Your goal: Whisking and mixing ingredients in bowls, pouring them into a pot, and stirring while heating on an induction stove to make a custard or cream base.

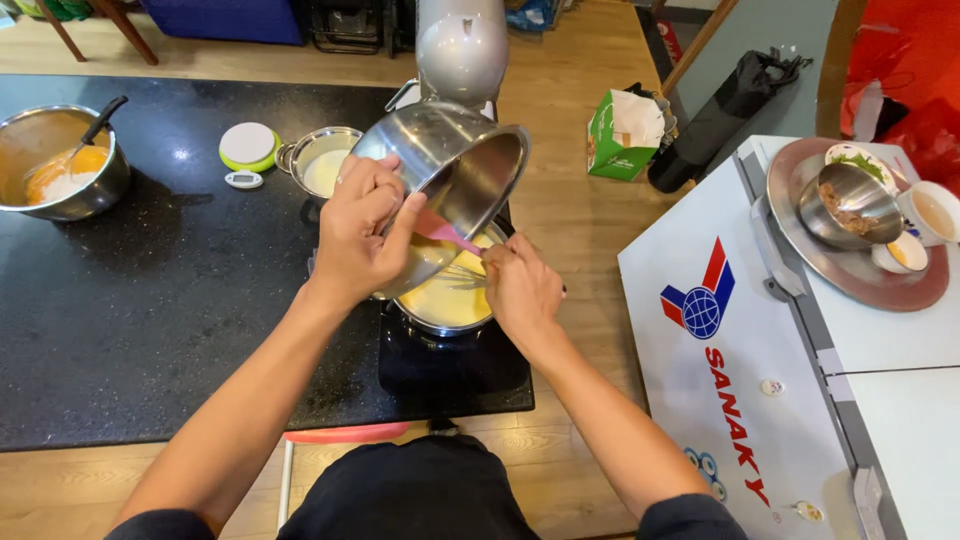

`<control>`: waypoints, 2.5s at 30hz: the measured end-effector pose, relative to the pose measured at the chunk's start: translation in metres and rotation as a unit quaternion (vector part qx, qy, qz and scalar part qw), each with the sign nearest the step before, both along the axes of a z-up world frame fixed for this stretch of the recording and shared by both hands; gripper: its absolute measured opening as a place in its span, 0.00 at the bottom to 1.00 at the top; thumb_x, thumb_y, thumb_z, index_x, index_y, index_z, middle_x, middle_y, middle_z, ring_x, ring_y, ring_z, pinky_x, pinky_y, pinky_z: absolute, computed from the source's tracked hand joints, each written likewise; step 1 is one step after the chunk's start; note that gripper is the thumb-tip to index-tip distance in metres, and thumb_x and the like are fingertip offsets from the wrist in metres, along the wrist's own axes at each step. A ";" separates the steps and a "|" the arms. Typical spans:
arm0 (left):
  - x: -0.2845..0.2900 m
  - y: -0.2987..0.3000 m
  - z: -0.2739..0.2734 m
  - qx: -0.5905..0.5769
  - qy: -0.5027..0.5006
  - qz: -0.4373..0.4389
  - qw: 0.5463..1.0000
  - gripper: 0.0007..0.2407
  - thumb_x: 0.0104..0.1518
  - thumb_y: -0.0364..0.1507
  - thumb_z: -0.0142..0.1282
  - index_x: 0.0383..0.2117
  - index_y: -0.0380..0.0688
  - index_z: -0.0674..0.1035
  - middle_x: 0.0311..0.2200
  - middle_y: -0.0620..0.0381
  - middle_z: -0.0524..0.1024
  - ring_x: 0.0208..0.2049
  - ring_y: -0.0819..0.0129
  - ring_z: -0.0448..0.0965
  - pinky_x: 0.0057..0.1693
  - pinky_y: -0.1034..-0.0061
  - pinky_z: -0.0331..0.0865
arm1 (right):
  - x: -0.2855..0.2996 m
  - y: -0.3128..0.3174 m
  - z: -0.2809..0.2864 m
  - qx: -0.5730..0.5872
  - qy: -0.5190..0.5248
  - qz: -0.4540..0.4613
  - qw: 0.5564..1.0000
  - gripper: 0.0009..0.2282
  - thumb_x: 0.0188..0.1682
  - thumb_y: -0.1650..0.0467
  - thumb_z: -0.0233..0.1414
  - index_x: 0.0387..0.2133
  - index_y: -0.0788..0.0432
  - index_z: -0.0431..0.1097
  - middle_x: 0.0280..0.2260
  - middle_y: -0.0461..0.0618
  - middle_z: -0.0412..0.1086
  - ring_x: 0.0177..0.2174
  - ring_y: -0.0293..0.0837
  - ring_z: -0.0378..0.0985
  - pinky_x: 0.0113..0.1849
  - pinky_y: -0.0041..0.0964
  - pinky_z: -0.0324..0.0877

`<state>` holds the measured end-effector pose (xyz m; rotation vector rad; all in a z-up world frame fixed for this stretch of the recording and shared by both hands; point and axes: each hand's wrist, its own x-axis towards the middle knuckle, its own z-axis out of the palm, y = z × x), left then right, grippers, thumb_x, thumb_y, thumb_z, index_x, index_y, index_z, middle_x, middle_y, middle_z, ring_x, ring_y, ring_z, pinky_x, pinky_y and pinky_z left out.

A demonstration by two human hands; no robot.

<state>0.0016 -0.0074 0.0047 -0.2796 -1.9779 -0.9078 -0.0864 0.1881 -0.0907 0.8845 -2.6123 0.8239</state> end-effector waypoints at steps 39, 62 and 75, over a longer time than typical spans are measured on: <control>0.023 0.006 -0.008 -0.110 0.042 -0.071 0.991 0.10 0.52 0.15 0.66 0.22 0.33 0.73 0.29 0.51 0.70 0.39 0.53 0.76 0.59 0.62 0.75 | -0.032 0.015 0.024 0.094 0.127 0.056 0.986 0.08 0.38 0.74 0.57 0.30 0.52 0.79 0.37 0.53 0.71 0.36 0.56 0.77 0.31 0.53 0.73; 0.016 0.004 -0.013 -0.148 0.047 -0.040 0.987 0.09 0.53 0.15 0.66 0.25 0.33 0.74 0.31 0.51 0.71 0.41 0.51 0.77 0.58 0.64 0.75 | -0.021 0.019 0.036 0.190 0.195 0.094 0.958 0.13 0.39 0.74 0.54 0.38 0.54 0.79 0.35 0.53 0.69 0.38 0.53 0.74 0.32 0.48 0.72; 0.019 -0.008 -0.013 -0.176 0.048 -0.016 0.983 0.09 0.53 0.15 0.66 0.26 0.33 0.74 0.32 0.50 0.72 0.46 0.50 0.79 0.53 0.63 0.75 | -0.013 0.022 0.066 0.147 0.163 0.106 0.970 0.07 0.47 0.73 0.54 0.36 0.55 0.78 0.37 0.51 0.69 0.40 0.53 0.73 0.38 0.49 0.73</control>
